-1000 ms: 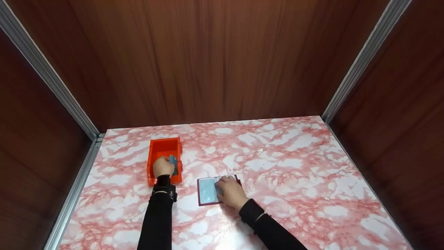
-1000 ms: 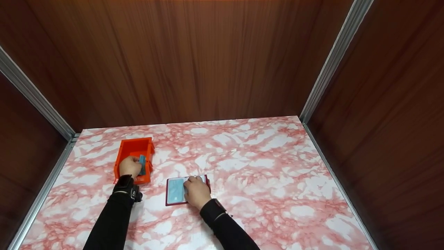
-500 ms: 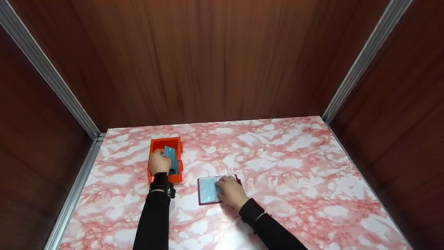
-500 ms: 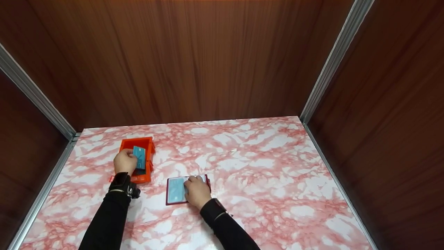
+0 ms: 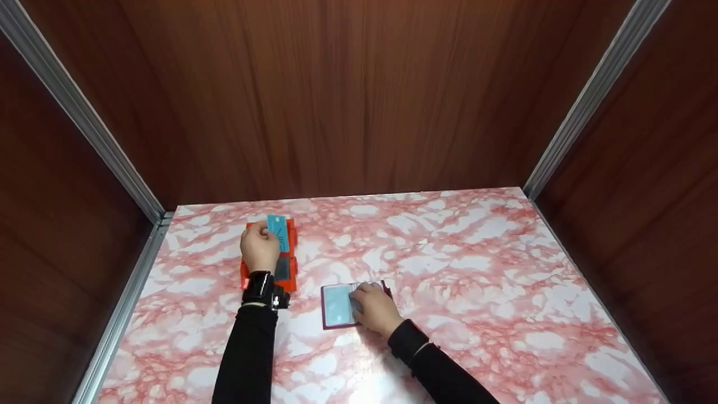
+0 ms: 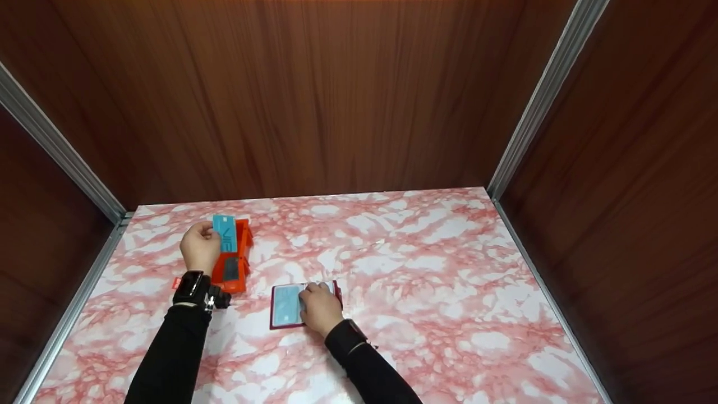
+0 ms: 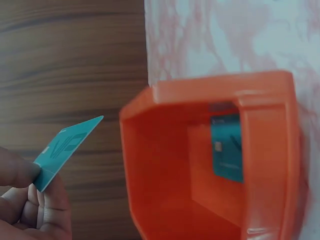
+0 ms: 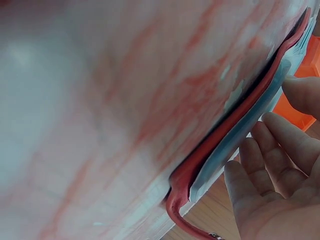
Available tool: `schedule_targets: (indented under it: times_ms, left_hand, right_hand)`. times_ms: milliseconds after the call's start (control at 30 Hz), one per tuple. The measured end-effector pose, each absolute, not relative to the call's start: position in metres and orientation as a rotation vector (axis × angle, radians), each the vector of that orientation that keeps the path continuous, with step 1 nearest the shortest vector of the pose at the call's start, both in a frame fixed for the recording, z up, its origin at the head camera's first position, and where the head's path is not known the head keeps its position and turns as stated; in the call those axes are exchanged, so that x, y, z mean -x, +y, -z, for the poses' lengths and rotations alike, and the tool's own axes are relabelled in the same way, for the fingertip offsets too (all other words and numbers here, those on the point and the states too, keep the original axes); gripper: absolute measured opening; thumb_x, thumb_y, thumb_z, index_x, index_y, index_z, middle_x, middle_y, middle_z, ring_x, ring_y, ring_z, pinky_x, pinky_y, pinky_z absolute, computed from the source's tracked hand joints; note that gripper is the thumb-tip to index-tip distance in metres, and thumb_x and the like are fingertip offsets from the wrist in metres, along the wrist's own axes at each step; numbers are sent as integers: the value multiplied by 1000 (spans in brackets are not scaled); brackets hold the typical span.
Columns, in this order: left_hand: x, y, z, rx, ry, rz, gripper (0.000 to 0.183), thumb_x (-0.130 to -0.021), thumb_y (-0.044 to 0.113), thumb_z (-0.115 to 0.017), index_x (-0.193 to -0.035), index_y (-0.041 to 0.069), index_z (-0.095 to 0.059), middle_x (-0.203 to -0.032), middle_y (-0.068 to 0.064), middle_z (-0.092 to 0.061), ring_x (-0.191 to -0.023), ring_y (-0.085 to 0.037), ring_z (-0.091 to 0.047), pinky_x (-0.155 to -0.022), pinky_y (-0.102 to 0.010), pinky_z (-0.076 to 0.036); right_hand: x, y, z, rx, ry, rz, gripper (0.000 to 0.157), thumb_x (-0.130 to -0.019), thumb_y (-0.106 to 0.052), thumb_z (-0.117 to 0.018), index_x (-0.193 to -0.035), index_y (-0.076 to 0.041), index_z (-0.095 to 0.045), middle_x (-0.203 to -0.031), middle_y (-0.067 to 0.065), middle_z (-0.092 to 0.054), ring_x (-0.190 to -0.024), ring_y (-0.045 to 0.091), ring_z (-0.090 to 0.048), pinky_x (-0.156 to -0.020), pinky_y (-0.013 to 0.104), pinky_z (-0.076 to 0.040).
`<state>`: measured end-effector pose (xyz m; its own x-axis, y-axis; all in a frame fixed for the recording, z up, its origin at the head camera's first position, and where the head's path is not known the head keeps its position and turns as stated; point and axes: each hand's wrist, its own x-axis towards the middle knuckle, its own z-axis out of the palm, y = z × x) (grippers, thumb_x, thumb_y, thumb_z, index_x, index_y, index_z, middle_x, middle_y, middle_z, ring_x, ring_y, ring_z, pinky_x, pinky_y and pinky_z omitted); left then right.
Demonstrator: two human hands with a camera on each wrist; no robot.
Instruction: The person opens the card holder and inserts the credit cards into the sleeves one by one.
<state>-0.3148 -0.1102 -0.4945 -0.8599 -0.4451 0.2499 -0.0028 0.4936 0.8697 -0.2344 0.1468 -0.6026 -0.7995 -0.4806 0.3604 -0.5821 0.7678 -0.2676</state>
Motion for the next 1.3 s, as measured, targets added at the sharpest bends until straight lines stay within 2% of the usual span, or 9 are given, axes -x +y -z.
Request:
schedule_targets:
  times_ms: [467,767,1033,1300]
  left_hand:
    - [295,-86,499,-280,-2281,1446,25,-87,-2,-58,-110,-5,-68,-97,-17,-65,-90,-30,-61,-81,-40,-49]
    - [282,-67,512,-211,-2298,1586,26,-87,0,-62,-112,-6,-66,-100,-17,-66,-93,-31,-63,-85,-42,-51]
    - [273,-51,525,-175,-2313,1608,23,-86,0,-63,-108,-5,-67,-95,-15,-66,-90,-29,-63,-82,-42,-52]
    - [266,-37,537,-93,-2295,1654,22,-81,-4,-66,-103,-7,-67,-88,-12,-66,-84,-28,-64,-79,-40,-53]
  right_hand:
    - [233,149,601,-808,-2731,-594,28,-81,-14,-76,-107,-5,-70,-102,8,-66,-96,27,-61,-86,37,-49]
    - [235,156,589,-669,-2700,-961,32,-89,-10,-71,-117,3,-66,-108,15,-67,-103,31,-64,-91,42,-50]
    - [240,161,576,-559,-2587,-1151,33,-90,-5,-69,-119,8,-61,-102,17,-64,-94,30,-65,-83,39,-55]
    - [242,162,569,-502,-2538,-1263,32,-91,-5,-67,-119,9,-60,-103,16,-63,-94,31,-65,-84,37,-55]
